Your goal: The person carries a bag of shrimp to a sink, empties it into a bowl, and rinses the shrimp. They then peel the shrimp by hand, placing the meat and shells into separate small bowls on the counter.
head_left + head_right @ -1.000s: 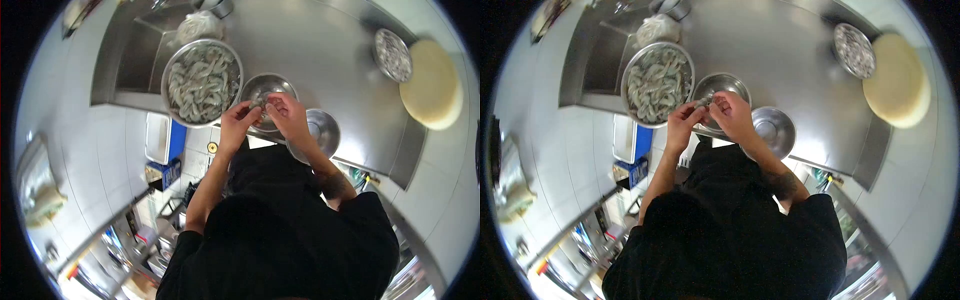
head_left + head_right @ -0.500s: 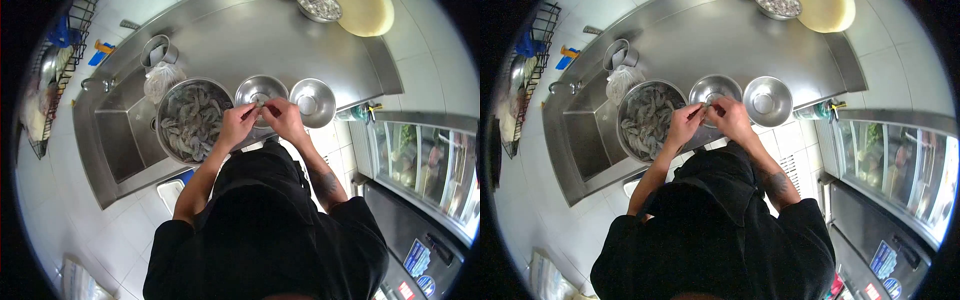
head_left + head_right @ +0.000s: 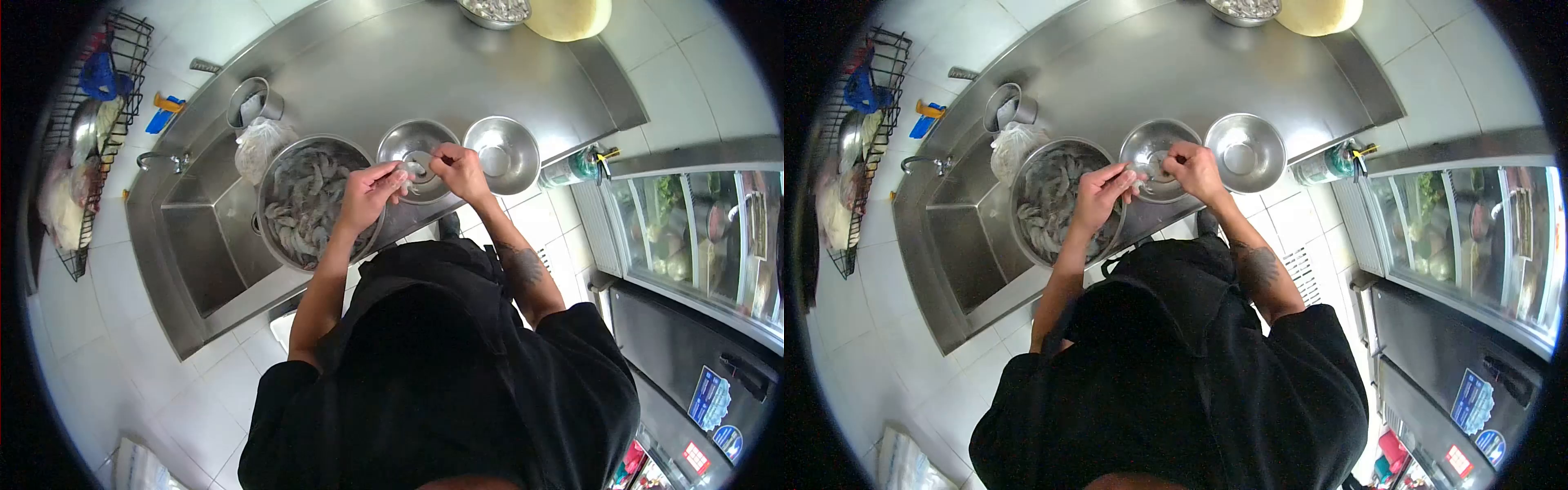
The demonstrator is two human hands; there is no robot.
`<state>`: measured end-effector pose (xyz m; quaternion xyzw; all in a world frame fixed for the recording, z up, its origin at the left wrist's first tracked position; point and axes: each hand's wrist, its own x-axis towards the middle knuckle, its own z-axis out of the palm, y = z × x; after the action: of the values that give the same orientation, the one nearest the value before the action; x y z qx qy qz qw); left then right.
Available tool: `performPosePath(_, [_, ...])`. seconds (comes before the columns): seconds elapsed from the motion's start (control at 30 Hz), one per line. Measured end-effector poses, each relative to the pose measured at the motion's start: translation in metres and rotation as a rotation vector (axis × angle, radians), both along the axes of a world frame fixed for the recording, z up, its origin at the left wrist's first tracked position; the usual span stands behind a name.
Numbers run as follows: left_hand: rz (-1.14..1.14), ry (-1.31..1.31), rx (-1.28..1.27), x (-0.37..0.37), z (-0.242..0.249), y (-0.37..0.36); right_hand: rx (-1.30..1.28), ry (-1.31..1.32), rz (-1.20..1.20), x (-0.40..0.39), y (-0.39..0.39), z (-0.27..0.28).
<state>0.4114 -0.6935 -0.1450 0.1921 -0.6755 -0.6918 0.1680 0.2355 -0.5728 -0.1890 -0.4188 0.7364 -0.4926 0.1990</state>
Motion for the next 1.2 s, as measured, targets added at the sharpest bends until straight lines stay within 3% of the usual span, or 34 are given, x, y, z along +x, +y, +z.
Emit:
performPosePath(0.07, [0.032,0.034,0.057,0.0,-0.008,-0.002,0.151,-0.058,0.022,-0.003,0.0,-0.002])
performPosePath(0.13, [0.194,0.09,0.116,-0.009,-0.02,-0.001,0.177,-0.048,0.031,-0.001,-0.001,-0.003])
performPosePath(0.2, [0.186,0.069,0.223,-0.013,-0.034,-0.006,0.202,-0.038,0.029,0.0,-0.003,-0.003])
performPosePath(0.27, [0.172,0.044,0.337,-0.016,-0.035,-0.007,-0.114,-0.013,-0.044,0.003,-0.005,-0.003])
performPosePath(0.37, [0.159,0.043,0.378,-0.019,-0.033,-0.002,-0.08,-0.111,-0.006,0.001,-0.008,0.007])
performPosePath(0.47, [0.208,0.067,0.359,-0.024,-0.03,-0.003,-0.098,-0.068,-0.002,0.005,-0.014,0.025])
performPosePath(0.6, [0.143,-0.076,0.064,-0.028,-0.025,-0.009,-0.127,0.056,0.063,0.008,-0.016,0.045])
performPosePath(0.73, [0.205,-0.026,-0.23,-0.03,-0.021,-0.004,0.004,-0.137,0.08,0.001,-0.022,0.044])
performPosePath(1.2, [0.222,-0.047,-0.089,-0.026,-0.017,0.006,0.005,-0.498,0.123,-0.003,-0.016,0.039])
